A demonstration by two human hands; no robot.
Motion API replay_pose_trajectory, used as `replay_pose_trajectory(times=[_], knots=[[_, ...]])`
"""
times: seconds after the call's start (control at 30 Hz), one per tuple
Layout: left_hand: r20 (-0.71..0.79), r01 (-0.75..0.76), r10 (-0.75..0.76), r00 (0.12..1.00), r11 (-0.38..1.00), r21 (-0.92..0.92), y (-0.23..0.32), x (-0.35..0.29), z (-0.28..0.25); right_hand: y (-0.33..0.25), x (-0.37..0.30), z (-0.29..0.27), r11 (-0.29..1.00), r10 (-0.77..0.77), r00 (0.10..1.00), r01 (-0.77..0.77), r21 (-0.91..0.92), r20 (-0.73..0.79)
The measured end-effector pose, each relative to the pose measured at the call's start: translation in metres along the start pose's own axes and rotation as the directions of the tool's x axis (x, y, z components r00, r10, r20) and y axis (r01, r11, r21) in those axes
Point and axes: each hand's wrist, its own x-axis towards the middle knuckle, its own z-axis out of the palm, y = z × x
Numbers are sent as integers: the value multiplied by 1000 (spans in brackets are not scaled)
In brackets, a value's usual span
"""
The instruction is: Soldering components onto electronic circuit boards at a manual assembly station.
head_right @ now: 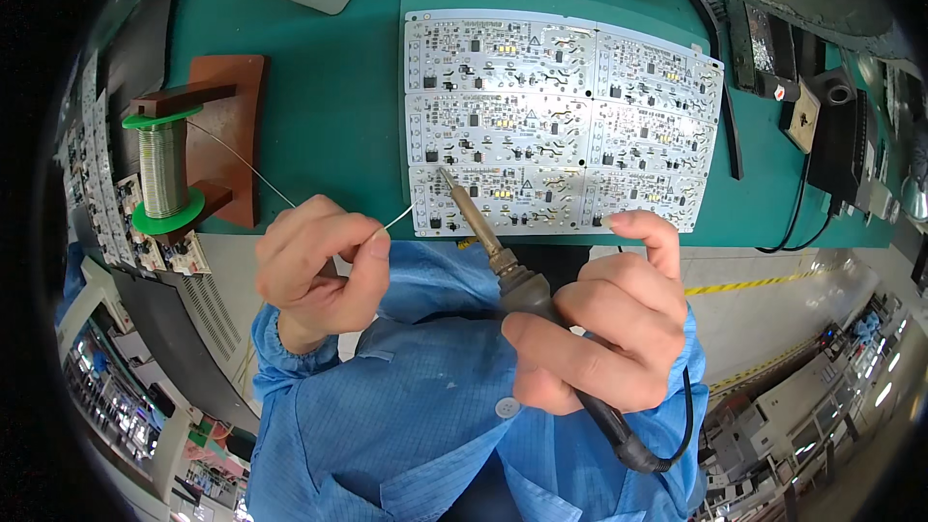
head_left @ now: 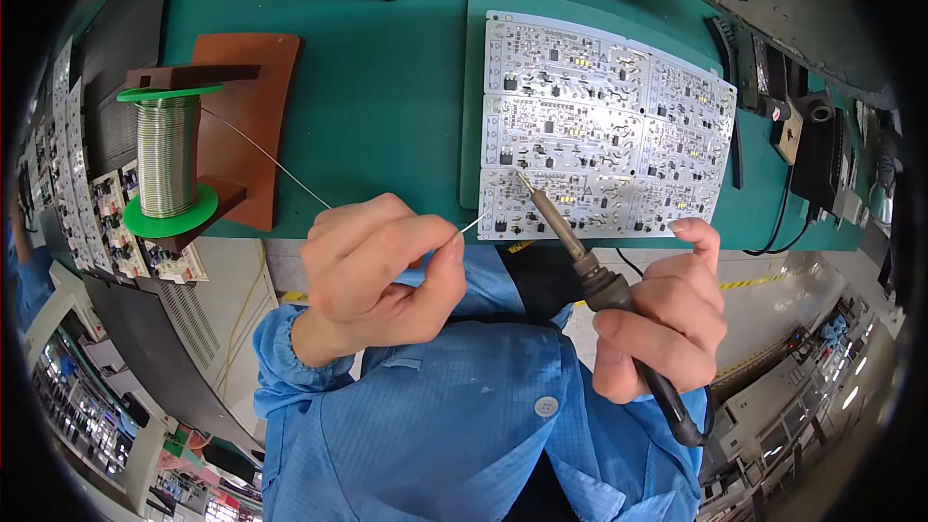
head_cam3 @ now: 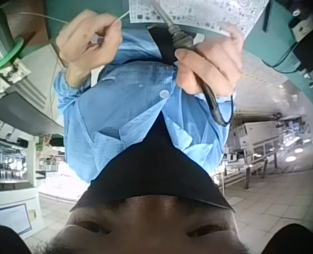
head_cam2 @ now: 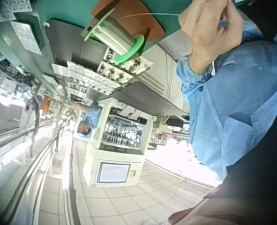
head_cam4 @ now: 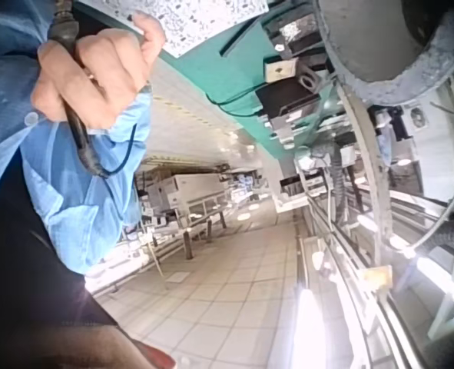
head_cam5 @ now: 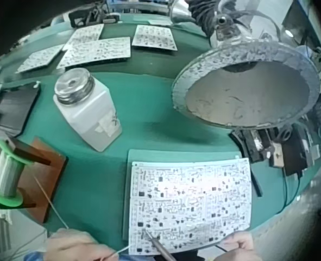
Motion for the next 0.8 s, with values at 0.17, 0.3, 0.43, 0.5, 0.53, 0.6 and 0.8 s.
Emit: replay_pose_trajectory(times=[0.17,0.3,0.43,0.5,0.53,0.6,0.8], knots=[[-9,3,-3,1000,1000,-20,-3,-2,1,-2,1,2,1000,6,1000,-5,-10,15],[-7,-11,11,1000,1000,-15,-5,-2,3,-2,1,4,1000,-16,1000,17,-17,21],[-9,-3,3,1000,1000,12,-5,-2,5,-3,2,4,999,-26,999,27,-21,32],[-11,-11,11,1000,1000,20,-6,-1,5,-4,2,6,999,-28,999,29,-24,31],[-13,-14,14,1000,1000,24,-6,-2,5,-4,2,6,1000,-25,999,26,-18,24],[-8,-15,15,1000,1000,28,-6,-2,5,-4,3,7,1000,-27,999,27,-15,23],[-36,-34,34,999,999,19,-5,0,0,-5,5,7,999,-17,1000,16,28,13]])
